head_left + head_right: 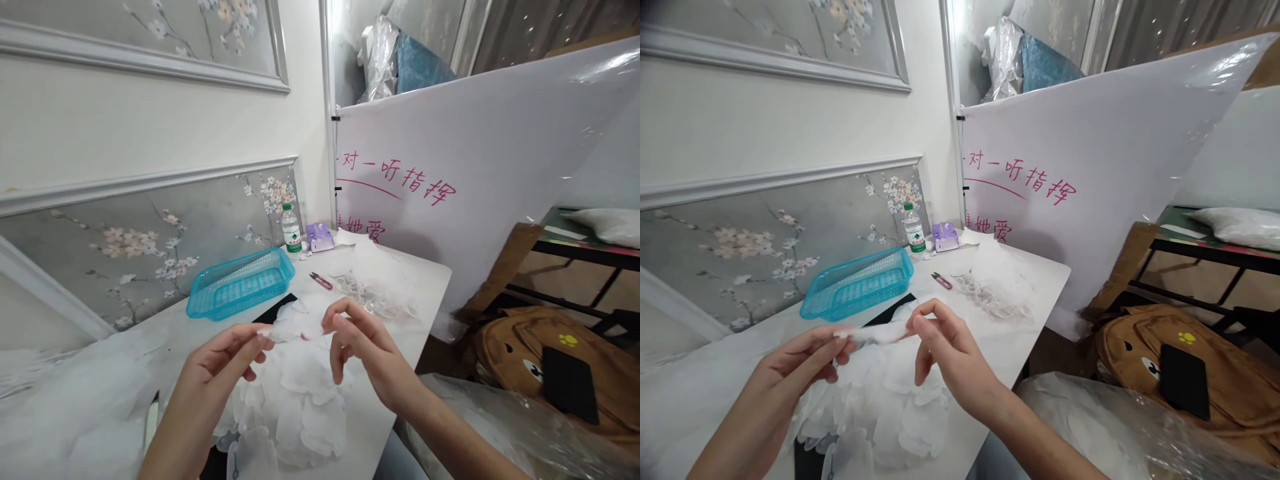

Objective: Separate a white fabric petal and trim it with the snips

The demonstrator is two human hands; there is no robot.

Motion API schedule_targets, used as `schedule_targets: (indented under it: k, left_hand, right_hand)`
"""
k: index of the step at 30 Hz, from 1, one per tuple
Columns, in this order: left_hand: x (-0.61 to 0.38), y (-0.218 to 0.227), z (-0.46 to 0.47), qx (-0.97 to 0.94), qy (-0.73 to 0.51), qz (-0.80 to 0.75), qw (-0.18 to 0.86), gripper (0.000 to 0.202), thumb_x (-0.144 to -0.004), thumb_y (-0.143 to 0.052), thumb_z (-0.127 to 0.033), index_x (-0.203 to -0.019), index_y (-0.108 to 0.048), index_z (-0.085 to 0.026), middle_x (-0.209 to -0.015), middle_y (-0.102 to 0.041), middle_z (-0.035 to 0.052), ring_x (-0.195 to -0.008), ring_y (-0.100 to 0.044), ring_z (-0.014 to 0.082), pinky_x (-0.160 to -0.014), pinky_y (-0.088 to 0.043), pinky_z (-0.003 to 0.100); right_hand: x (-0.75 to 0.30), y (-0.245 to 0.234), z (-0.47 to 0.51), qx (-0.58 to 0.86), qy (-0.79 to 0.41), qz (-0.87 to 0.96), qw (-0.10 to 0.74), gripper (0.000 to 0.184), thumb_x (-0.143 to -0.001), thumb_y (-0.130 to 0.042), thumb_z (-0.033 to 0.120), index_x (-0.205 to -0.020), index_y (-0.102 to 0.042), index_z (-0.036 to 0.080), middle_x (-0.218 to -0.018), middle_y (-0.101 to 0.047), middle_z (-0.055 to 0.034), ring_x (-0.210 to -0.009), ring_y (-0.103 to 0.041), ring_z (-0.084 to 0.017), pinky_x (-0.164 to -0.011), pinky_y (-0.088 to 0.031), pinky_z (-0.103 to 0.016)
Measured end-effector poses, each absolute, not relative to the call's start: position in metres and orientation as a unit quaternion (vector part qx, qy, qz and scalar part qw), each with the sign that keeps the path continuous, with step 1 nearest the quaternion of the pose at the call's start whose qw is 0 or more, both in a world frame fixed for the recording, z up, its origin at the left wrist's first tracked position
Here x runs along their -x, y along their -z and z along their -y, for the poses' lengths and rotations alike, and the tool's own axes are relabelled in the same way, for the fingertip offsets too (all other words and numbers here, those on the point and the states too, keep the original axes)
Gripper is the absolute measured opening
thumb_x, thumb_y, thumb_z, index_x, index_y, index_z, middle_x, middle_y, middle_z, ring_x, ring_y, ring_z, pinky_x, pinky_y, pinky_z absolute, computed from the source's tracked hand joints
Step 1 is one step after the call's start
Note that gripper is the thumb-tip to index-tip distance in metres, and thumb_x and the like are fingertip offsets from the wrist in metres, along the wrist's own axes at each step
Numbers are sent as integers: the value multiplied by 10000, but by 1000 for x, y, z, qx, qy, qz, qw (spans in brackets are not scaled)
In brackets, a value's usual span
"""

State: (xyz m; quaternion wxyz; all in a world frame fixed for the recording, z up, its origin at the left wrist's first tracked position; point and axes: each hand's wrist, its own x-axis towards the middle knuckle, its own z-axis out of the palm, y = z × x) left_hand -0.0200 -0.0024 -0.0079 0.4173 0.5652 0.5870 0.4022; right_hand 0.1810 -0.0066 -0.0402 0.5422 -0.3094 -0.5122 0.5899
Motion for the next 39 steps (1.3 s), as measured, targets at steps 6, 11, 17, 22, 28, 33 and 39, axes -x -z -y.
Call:
schedule_targets:
  k: [6, 11, 17, 22, 28, 33, 39]
  left_hand:
    - [10, -1, 15, -540, -425, -590, 424, 388, -682, -674, -517, -881, -653, -184, -987, -589, 21, -852, -517, 110, -673, -449, 123]
    - [15, -1, 14, -545, -436, -563, 442, 416, -686, -702, -463, -966, -585, -179, -981, -588, 25, -837, -533, 87, -648, -437, 95]
    - [27, 0, 10, -566, -375, -569, 464, 563, -723, -686, -469, -1152, -456, -187, -1148, -548, 72, -892, -553, 110, -718, -469, 140]
    - [10, -11, 21, -509, -449, -594, 432, 626, -651, -723, -435, -1176, -460, -221, -963, -611, 24, -796, -574, 116, -669, -461, 149]
    - [14, -15, 24, -501, -461, -591, 432, 640, -646, -722, -404, -1203, -444, -255, -962, -609, 20, -770, -586, 133, -656, -468, 181]
    - [26, -14, 22, -518, -444, -571, 457, 738, -654, -734, -400, -1289, -372, -306, -1006, -592, 23, -773, -591, 146, -687, -492, 222]
    - [16, -20, 27, -494, -478, -589, 425, 709, -627, -740, -388, -1260, -441, -278, -977, -602, 14, -765, -589, 115, -636, -471, 136]
  right_hand:
    - [-174, 40, 5, 320, -562, 489, 586, 305, -792, -668, 317, -817, -428, 130, -770, -546, 3, -604, -528, -40, -547, -440, -151]
    - [-175, 38, 6, 297, -594, 479, 573, 299, -806, -653, 318, -822, -420, 131, -769, -575, -15, -613, -544, -57, -547, -476, -173]
    - [-176, 36, 9, 278, -620, 469, 565, 260, -833, -626, 301, -882, -434, 134, -763, -590, -9, -644, -549, -52, -584, -498, -167]
    - [-172, 36, 7, 285, -631, 457, 558, 294, -832, -631, 296, -949, -410, 143, -831, -627, -31, -664, -566, -56, -591, -499, -163]
    - [-166, 37, 5, 283, -644, 449, 550, 289, -832, -624, 254, -976, -398, 148, -873, -637, -45, -667, -572, -59, -595, -501, -166]
    - [-164, 37, 5, 261, -667, 440, 542, 285, -809, -617, 165, -1009, -414, 161, -888, -610, -24, -673, -580, -67, -603, -519, -189]
    - [-164, 41, 6, 255, -674, 426, 547, 285, -794, -623, 142, -995, -422, 159, -860, -595, -2, -648, -584, -59, -587, -518, -177]
